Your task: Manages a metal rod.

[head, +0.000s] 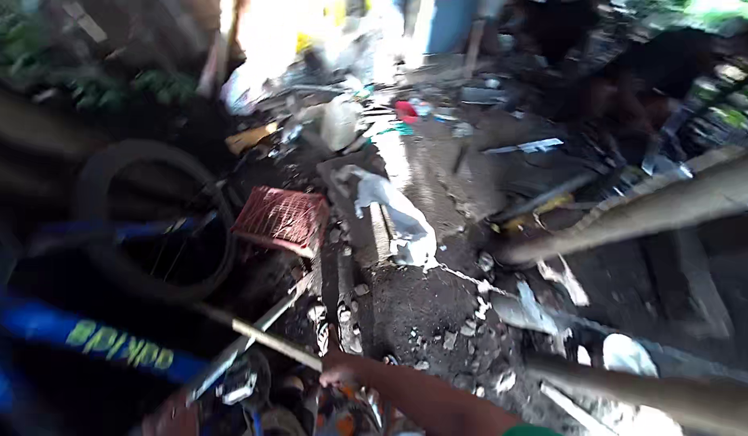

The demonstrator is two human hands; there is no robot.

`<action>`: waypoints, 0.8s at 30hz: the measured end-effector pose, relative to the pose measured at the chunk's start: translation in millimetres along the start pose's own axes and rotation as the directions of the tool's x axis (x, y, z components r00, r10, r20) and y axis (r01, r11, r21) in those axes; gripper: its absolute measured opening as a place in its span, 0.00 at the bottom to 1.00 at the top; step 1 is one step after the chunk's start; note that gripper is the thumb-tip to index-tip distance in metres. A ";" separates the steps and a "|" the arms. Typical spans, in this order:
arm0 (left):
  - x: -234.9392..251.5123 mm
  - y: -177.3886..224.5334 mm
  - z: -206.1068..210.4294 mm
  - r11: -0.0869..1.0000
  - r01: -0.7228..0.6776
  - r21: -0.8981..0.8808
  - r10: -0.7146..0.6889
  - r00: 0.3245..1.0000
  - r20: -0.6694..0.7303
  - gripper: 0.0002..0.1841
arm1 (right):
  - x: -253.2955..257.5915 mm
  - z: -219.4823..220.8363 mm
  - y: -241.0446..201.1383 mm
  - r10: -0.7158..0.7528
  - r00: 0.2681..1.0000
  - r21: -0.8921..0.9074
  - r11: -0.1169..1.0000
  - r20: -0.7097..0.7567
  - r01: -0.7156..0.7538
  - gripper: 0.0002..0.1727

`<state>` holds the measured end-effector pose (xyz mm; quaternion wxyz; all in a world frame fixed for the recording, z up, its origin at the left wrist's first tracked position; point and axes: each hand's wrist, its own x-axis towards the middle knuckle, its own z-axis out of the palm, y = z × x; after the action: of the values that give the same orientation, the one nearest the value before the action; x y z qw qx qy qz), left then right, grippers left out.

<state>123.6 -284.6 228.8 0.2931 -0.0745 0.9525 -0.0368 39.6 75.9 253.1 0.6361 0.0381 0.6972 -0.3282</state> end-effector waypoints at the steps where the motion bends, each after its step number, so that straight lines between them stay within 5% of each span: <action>1: 2.8 6.7 -14.1 0.997 0.018 -0.071 -0.016 0.999 0.030 0.26 | -3.0 -3.3 -5.2 -0.003 1.000 -0.039 0.999 0.004 0.004 0.20; 6: -6.0 13.3 -58.9 0.985 0.140 -0.096 -0.100 0.935 0.341 0.32 | -21.3 -5.2 -14.3 -0.008 1.000 -0.077 0.997 0.012 0.009 0.19; 15: -16.9 46.5 -48.0 0.888 0.363 -0.282 -0.277 0.912 0.301 0.28 | -14.0 -12.1 8.8 0.059 0.998 -0.107 0.992 -0.010 -0.060 0.26; 18: -33.2 80.2 -36.2 0.785 0.471 -0.403 -0.321 0.865 0.384 0.28 | -10.2 -9.8 57.7 0.090 0.995 -0.109 0.990 -0.030 -0.093 0.26; 22: -45.9 131.5 9.8 0.682 0.422 -0.598 -0.043 0.839 0.543 0.26 | -47.8 -38.0 140.0 0.124 0.992 -0.115 0.985 -0.036 -0.127 0.21; 24: -49.8 169.3 24.9 0.725 0.327 -0.606 0.136 0.795 0.592 0.26 | -84.4 -51.7 175.3 0.156 0.988 -0.012 0.988 0.020 -0.156 0.15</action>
<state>158.0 -110.1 216.5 0.5273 -0.2363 0.7488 0.3247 93.4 269.9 257.1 0.6674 0.0855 0.6870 -0.2743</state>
